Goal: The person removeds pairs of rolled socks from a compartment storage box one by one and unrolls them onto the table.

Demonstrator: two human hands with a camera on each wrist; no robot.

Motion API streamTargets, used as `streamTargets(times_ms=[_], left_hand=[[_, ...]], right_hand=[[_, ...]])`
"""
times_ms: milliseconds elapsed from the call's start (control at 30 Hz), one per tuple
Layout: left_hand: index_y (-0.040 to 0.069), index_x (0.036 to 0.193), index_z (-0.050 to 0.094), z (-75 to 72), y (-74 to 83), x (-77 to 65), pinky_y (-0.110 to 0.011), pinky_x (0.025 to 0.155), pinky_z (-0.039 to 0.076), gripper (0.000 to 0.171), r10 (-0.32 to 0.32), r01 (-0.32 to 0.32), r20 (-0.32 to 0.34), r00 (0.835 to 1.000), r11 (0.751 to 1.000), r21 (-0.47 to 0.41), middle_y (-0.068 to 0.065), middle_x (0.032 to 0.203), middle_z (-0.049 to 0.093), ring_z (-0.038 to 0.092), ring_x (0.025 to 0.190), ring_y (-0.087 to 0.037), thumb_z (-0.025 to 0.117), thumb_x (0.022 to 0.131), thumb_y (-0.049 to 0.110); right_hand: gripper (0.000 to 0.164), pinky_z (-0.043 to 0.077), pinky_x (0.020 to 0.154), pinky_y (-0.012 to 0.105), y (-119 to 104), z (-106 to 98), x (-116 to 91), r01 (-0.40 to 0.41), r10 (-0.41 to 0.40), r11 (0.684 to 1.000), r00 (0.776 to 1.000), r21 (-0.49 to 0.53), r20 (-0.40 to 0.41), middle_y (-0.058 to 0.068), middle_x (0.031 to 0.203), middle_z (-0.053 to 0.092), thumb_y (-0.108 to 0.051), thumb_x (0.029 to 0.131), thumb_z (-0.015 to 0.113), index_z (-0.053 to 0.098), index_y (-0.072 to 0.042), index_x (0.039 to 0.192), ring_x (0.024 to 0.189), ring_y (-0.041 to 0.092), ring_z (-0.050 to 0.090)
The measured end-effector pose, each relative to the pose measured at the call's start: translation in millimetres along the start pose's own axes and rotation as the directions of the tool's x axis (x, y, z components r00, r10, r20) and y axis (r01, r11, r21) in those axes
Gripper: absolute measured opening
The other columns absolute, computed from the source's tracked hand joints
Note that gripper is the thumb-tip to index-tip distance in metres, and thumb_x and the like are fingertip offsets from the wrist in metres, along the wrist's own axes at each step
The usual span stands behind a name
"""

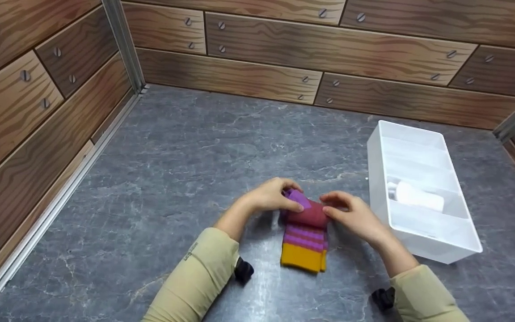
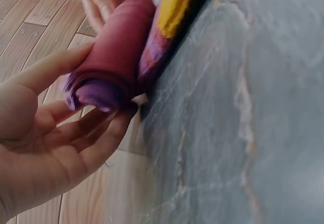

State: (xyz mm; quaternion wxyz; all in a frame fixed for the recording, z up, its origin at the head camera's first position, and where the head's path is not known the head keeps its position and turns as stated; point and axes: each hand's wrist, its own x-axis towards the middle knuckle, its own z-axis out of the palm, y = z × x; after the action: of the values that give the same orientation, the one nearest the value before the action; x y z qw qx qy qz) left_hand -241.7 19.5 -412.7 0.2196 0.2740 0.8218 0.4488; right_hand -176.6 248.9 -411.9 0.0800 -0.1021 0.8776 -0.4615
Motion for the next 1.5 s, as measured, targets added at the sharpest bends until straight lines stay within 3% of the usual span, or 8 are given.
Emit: streamTargets(times_ms=[133, 367, 600, 733, 833, 1067, 1267, 1500], left_hand=[[0.003, 0.119, 0.063, 3.7, 0.8, 4.4, -0.025, 0.085, 0.047, 0.042, 0.021, -0.025, -0.110, 0.994, 0.999, -0.038, -0.010, 0.113, 0.064, 0.058, 0.099, -0.020, 0.076, 0.082, 0.017], [0.004, 0.118, 0.064, 8.0, -0.4, 7.9, -0.029, 0.089, 0.046, 0.038, 0.040, -0.054, -0.196, 0.980, 0.996, -0.067, -0.010, 0.121, 0.060, 0.057, 0.106, -0.022, 0.073, 0.084, 0.019], [0.006, 0.123, 0.062, 4.8, -2.4, 7.1, -0.028, 0.092, 0.043, 0.055, 0.110, -0.112, -0.058, 0.992, 0.994, -0.017, -0.005, 0.122, 0.060, 0.056, 0.105, -0.017, 0.083, 0.074, 0.020], [0.005, 0.126, 0.058, -3.6, -1.8, 6.8, -0.027, 0.092, 0.044, 0.062, 0.114, -0.114, 0.040, 0.993, 0.993, -0.013, -0.009, 0.125, 0.059, 0.058, 0.105, -0.020, 0.085, 0.071, 0.014], [0.005, 0.128, 0.056, -8.0, -1.5, 5.2, -0.033, 0.093, 0.046, 0.064, 0.097, -0.097, 0.054, 0.994, 0.995, -0.010, -0.012, 0.126, 0.058, 0.059, 0.104, -0.024, 0.084, 0.071, 0.010], [0.004, 0.124, 0.059, 8.2, -2.3, 5.7, -0.034, 0.093, 0.045, 0.052, 0.045, -0.045, -0.078, 0.996, 0.999, -0.001, -0.012, 0.120, 0.059, 0.058, 0.104, -0.024, 0.079, 0.077, 0.015], [0.001, 0.124, 0.060, 18.3, -5.9, 4.1, -0.032, 0.082, 0.048, 0.052, -0.023, 0.001, -0.231, 0.973, 0.995, -0.096, -0.011, 0.111, 0.057, 0.058, 0.095, -0.023, 0.077, 0.079, 0.021], [0.000, 0.118, 0.061, 12.4, -4.8, 10.1, -0.030, 0.060, 0.054, 0.045, -0.090, 0.065, -0.211, 0.973, 0.990, -0.121, -0.012, 0.096, 0.065, 0.063, 0.071, -0.024, 0.074, 0.084, 0.025]], right_hand=[[0.026, 0.048, 0.092, 0.042, 2, 3, 4, 0.107, -0.109, 0.994, 0.991, -0.036, -0.072, 0.016, 0.112, 0.065, -0.013, 0.092, 0.064, 0.065, -0.001, 0.115, 0.105, 0.030, 0.061], [0.046, 0.051, 0.088, 0.039, 2, 7, 6, 0.186, -0.189, 0.972, 0.982, -0.143, -0.009, 0.014, 0.115, 0.061, -0.014, 0.077, 0.080, 0.063, -0.001, 0.117, 0.103, 0.030, 0.060], [0.039, 0.051, 0.088, 0.040, 0, 2, 5, 0.117, -0.117, 0.985, 0.993, -0.123, 0.009, 0.017, 0.118, 0.061, -0.009, 0.085, 0.071, 0.059, 0.002, 0.120, 0.104, 0.031, 0.061], [0.042, 0.050, 0.089, 0.042, -4, -2, 4, 0.065, -0.063, 0.995, 0.997, -0.075, 0.032, 0.018, 0.120, 0.061, -0.014, 0.088, 0.068, 0.055, 0.002, 0.125, 0.104, 0.032, 0.061], [0.041, 0.048, 0.089, 0.043, -7, -3, 6, 0.033, -0.031, 0.997, 0.999, -0.069, 0.040, 0.017, 0.118, 0.062, -0.017, 0.090, 0.065, 0.055, -0.001, 0.126, 0.103, 0.031, 0.060], [0.036, 0.049, 0.088, 0.045, -6, -4, 7, -0.046, 0.047, 0.994, 0.999, -0.103, 0.003, 0.021, 0.116, 0.061, -0.015, 0.094, 0.058, 0.051, 0.000, 0.125, 0.101, 0.033, 0.062], [0.025, 0.046, 0.090, 0.051, -5, -4, 12, -0.026, 0.009, 0.974, 0.997, -0.226, -0.077, 0.021, 0.114, 0.062, -0.016, 0.094, 0.057, 0.059, -0.001, 0.114, 0.102, 0.037, 0.061], [0.047, 0.044, 0.092, 0.052, -2, 7, 10, -0.049, 0.013, 0.967, 0.990, -0.249, -0.143, 0.021, 0.117, 0.059, -0.029, 0.089, 0.068, 0.059, 0.002, 0.122, 0.105, 0.036, 0.056]])
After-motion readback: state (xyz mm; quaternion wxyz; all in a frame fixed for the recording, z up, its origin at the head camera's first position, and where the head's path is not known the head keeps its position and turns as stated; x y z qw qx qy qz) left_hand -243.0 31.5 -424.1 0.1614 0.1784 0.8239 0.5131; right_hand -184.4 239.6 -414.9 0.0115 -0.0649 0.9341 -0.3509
